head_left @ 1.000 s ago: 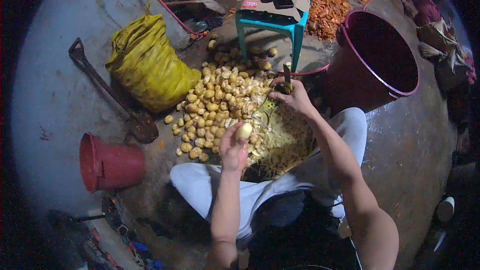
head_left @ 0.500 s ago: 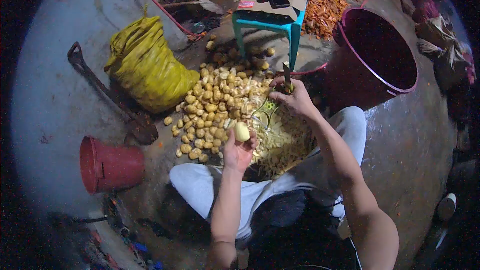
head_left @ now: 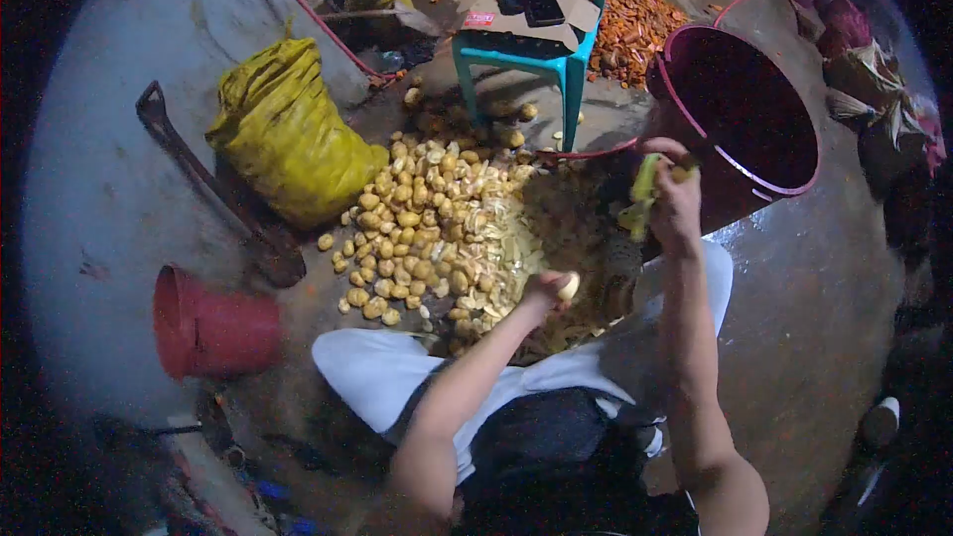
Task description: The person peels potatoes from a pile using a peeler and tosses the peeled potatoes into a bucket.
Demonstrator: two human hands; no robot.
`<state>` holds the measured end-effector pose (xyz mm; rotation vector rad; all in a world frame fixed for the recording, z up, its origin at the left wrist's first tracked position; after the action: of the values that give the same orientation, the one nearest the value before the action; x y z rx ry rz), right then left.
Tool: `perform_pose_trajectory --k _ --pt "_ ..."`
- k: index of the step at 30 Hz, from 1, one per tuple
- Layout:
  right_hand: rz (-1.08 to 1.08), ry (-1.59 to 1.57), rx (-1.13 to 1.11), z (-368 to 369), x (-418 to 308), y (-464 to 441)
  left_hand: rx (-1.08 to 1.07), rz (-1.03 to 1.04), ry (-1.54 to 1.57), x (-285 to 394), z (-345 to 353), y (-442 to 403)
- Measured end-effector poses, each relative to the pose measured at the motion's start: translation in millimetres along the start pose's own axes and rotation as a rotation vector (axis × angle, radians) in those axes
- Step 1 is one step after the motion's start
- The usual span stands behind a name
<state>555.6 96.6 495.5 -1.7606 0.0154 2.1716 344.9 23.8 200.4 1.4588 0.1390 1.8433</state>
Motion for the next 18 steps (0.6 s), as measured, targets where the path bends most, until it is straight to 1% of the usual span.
perform_pose_trajectory --k 1,3,4,5,6,7,8,10,11,12,13,14,15,16,17,18 --pt "-0.015 -0.17 -0.007 -7 -14 7 -0.053 0.076 -0.063 23 24 -11" --pt "-0.006 -0.362 0.029 -31 -15 12 -0.145 0.208 -0.222 115 91 -24" --pt "-0.018 -0.483 0.065 -36 -23 17 -0.368 0.32 0.155 162 131 -25" --pt "-0.032 -0.587 0.007 -47 -16 15 -0.34 0.427 0.166 199 154 -36" --pt "-0.026 -0.64 -0.023 -52 -14 14 -0.407 0.343 0.38 231 184 -26" --pt "-0.019 -0.694 -0.052 -54 -14 15 -0.348 0.268 0.326 253 200 -13" --pt "-0.01 -0.746 -0.08 -58 -14 15 -0.339 0.275 0.335 254 204 -23" --pt "0.049 -0.387 0.079 -62 -9 19 -0.31 0.703 0.021 264 216 -46" --pt "0.077 -0.209 0.154 -63 -7 18 -0.345 0.702 0.067 243 207 -71" --pt "0.09 -0.219 0.141 -58 -4 12 -0.428 0.539 0.103 217 195 -74" --pt "0.128 -0.03 0.11 -53 2 6 -0.509 0.372 0.142 186 181 -67" --pt "0.167 0.162 0.081 -49 7 2 -0.314 0.294 0.097 149 142 -78" --pt "0.179 0.282 0.031 -34 6 0 -0.362 0.237 0.115 106 106 -91" --pt "0.184 0.277 0.018 -35 17 -5 -0.41 -0.002 0.326 24 52 -120" --pt "0.103 0.46 -0.092 -34 35 -10 -0.403 -0.252 0.528 -55 -1 -145" --pt "0.021 0.64 -0.201 -44 70 -12 -0.381 -0.087 0.948 -147 -76 -188"
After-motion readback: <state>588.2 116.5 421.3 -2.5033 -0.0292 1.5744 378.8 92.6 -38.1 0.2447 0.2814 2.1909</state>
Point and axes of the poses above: each hand's wrist, its own y-axis away from the middle knuckle, its own z-axis out of the palm, x = y × z, the point moved 9 cm from there along -y, towards the middle knuckle, and after that the axes turned 4 degrees about z, right-handed, at the moved point
